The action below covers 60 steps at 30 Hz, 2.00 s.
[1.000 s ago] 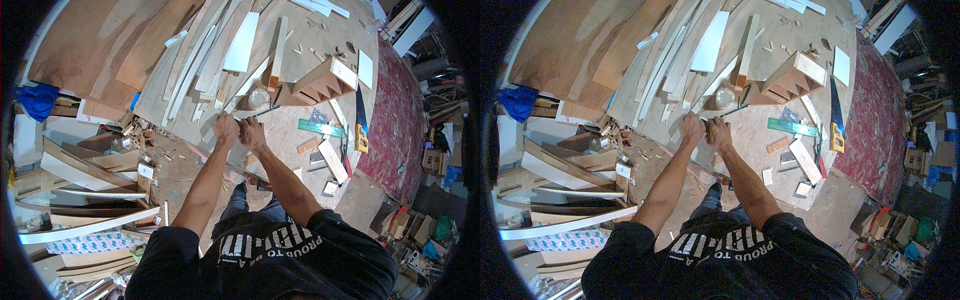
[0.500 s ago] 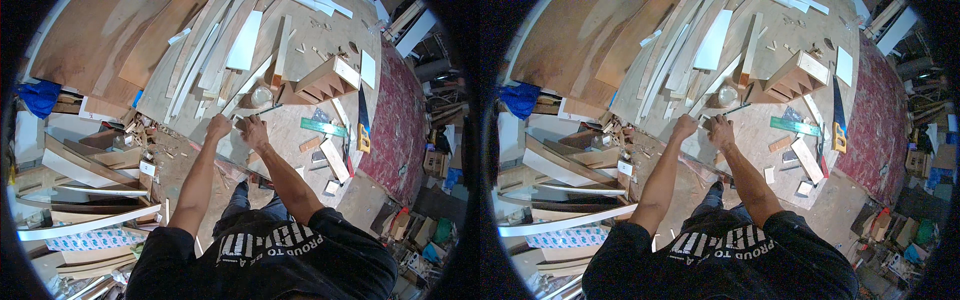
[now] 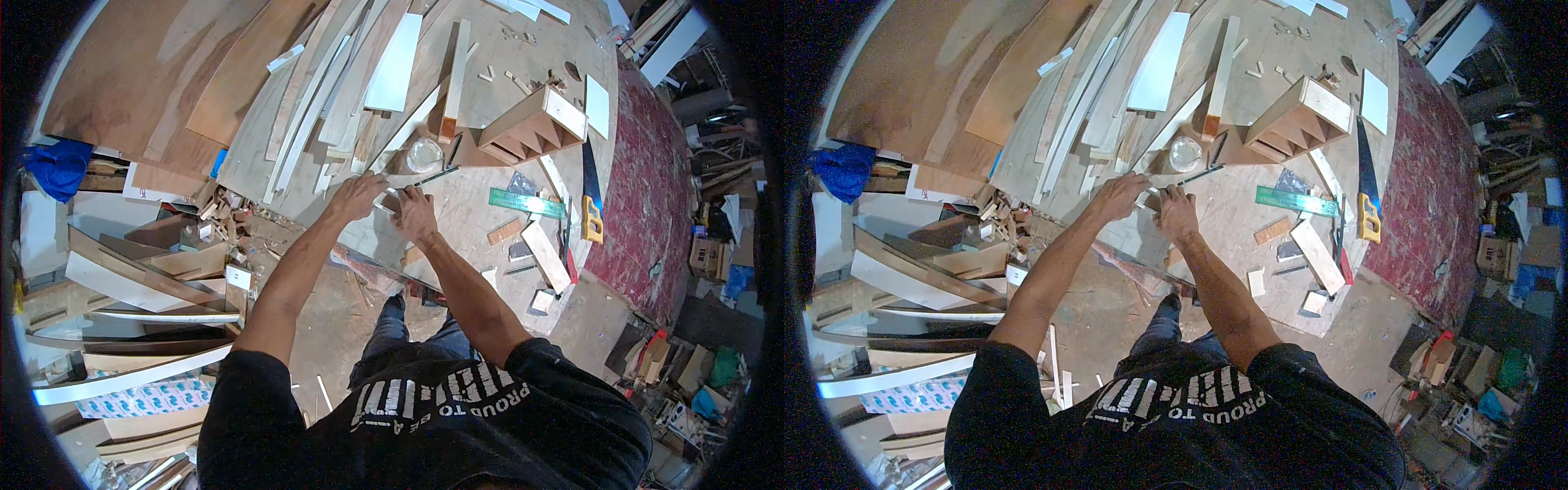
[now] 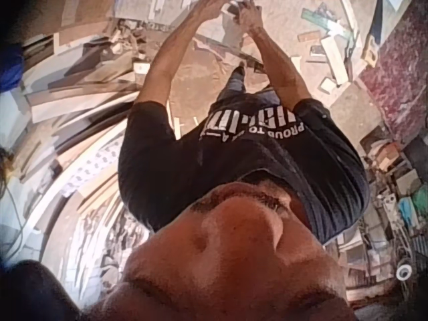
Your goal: Assembling a small wooden storage unit or box with internal dividers.
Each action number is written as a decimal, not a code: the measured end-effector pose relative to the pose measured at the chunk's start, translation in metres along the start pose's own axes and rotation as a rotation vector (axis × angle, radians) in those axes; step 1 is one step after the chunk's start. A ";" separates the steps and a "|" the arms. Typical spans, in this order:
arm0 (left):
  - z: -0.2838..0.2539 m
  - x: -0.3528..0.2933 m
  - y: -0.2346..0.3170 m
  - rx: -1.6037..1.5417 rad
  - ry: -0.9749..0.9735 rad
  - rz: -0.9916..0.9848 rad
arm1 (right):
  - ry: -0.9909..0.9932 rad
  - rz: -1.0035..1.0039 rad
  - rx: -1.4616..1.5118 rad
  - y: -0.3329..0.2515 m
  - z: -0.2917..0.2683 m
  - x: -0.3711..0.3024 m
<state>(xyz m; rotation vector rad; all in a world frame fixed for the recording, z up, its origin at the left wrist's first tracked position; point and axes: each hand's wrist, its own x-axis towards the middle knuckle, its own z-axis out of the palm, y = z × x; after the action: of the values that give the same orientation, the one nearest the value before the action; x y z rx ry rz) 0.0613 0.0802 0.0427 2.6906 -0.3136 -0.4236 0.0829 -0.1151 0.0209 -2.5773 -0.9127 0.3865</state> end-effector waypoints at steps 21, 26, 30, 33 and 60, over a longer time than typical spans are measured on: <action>0.003 -0.002 -0.006 0.074 0.010 0.092 | 0.098 -0.001 0.206 0.014 -0.004 -0.023; -0.001 -0.004 -0.006 0.036 -0.003 0.069 | 0.152 0.130 0.301 0.029 0.000 -0.043; 0.001 0.001 -0.004 0.023 -0.003 0.089 | 0.137 0.104 0.302 0.037 0.008 -0.037; 0.006 -0.001 -0.009 0.045 0.063 0.105 | 0.140 0.119 0.257 0.031 0.008 -0.034; -0.007 0.001 -0.006 -0.027 -0.014 0.100 | 0.180 0.061 0.298 0.039 0.016 -0.032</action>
<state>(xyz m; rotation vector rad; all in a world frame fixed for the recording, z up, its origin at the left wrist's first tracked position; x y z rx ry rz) 0.0656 0.0877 0.0459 2.6332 -0.4415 -0.4143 0.0739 -0.1598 -0.0066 -2.3260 -0.6600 0.2780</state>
